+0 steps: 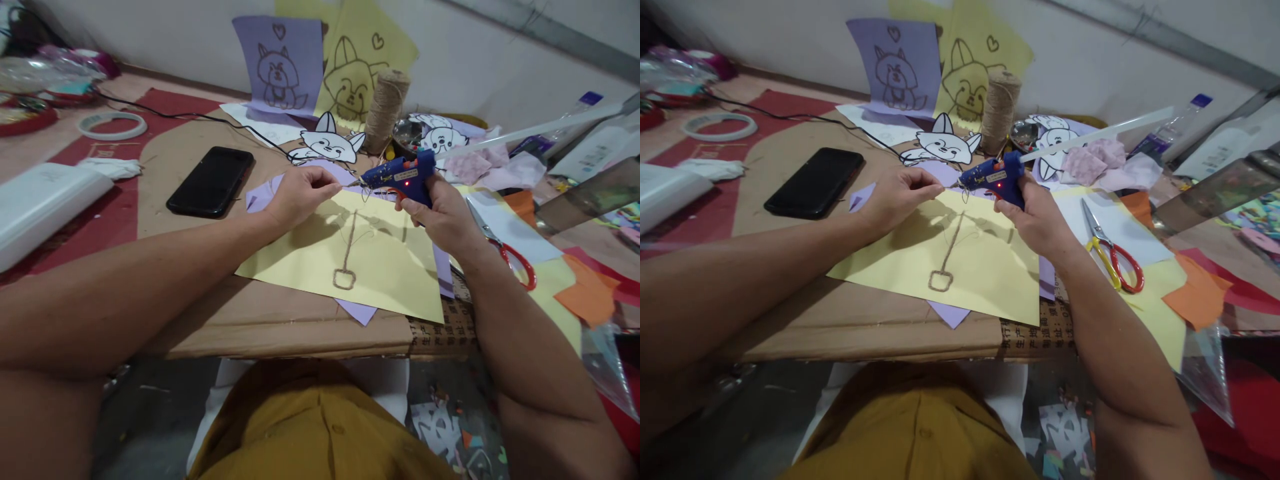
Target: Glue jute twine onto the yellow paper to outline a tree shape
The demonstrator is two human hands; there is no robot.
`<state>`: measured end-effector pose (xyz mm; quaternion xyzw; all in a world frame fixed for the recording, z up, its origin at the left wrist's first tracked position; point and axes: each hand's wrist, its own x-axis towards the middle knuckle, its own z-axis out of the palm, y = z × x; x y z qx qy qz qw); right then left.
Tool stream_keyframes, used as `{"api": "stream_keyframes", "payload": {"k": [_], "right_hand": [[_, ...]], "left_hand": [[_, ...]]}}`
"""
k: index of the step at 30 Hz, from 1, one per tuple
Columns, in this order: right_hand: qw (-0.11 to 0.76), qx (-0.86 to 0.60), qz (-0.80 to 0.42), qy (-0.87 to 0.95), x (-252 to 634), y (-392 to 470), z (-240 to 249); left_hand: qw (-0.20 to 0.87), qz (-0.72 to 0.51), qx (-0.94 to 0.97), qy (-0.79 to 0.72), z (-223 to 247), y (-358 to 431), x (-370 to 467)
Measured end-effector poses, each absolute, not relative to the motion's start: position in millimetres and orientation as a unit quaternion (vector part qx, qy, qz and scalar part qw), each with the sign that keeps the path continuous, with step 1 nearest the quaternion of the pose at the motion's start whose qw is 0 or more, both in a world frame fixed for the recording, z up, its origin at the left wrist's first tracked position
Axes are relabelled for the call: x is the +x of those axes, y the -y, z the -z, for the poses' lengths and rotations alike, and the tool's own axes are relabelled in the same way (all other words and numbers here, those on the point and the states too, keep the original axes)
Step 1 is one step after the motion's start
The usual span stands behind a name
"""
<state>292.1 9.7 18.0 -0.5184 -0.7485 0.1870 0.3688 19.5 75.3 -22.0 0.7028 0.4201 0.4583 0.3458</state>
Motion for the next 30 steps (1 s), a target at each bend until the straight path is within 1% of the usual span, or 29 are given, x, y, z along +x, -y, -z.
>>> {"api": "stream_keyframes", "payload": {"k": [10,17,24,30], "right_hand": [[0.385,-0.509,-0.178,0.749,296.1,-11.5,-15.8],[0.369,-0.516,-0.192,0.749,293.3,-9.7,-17.7],[0.384,-0.513,-0.165,0.75,296.2,-11.7,-16.0],[0.373,-0.511,-0.183,0.752,293.2,-9.5,-17.2]], "left_hand": [[0.344,-0.458,0.702,-0.423,23.8,-76.2,18.5],[0.335,-0.456,0.709,-0.421,26.2,-78.3,18.5],[0.323,-0.457,0.711,-0.425,25.6,-77.9,18.0],[0.315,-0.454,0.716,-0.427,26.2,-78.4,18.5]]}}
